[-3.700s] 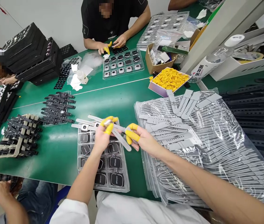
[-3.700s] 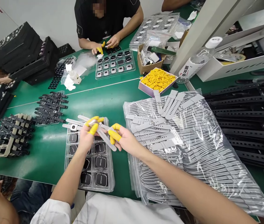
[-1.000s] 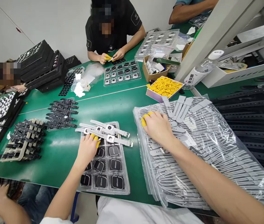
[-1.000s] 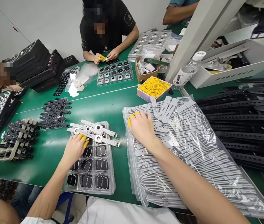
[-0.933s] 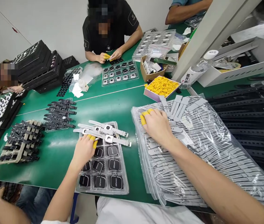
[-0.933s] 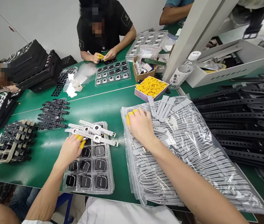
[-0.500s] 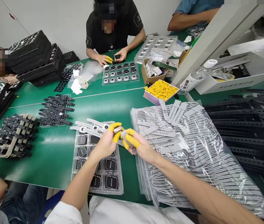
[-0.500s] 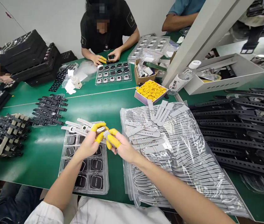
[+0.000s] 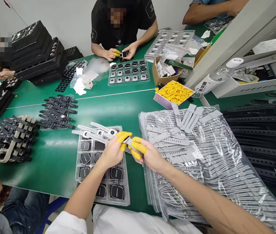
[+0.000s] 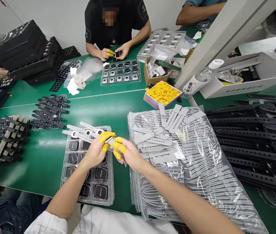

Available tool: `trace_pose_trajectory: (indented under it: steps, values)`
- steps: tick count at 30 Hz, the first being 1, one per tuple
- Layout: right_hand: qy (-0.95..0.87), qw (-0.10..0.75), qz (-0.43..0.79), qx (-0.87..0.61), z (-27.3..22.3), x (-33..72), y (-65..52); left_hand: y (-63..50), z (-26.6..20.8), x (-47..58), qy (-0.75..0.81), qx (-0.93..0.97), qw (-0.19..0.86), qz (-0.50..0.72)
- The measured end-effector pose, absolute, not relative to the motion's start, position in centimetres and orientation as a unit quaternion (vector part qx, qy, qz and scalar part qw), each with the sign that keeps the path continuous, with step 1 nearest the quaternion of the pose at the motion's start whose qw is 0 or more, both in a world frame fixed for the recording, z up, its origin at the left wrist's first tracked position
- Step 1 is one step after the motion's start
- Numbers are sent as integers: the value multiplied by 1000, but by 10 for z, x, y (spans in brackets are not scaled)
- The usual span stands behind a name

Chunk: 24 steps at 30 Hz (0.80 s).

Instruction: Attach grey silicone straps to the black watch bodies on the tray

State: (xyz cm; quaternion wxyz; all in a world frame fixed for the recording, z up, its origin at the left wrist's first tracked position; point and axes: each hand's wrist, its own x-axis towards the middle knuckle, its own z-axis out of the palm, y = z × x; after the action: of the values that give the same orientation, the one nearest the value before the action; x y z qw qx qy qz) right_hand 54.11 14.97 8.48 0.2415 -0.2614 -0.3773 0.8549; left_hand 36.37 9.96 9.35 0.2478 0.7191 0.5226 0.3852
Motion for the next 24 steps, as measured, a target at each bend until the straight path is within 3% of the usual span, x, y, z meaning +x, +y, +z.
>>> trace_pose_trajectory:
  steps: [6,14,24]
  values:
    - [-306,229,878,-287,91,543,153,96,99,361,536,733,264,326]
    - [-332,194,866,-320,86,542,153,100,104,362,563,773,201,212]
    - [-389,238,843,-284,84,542,153,100,90,362,562,568,360,481]
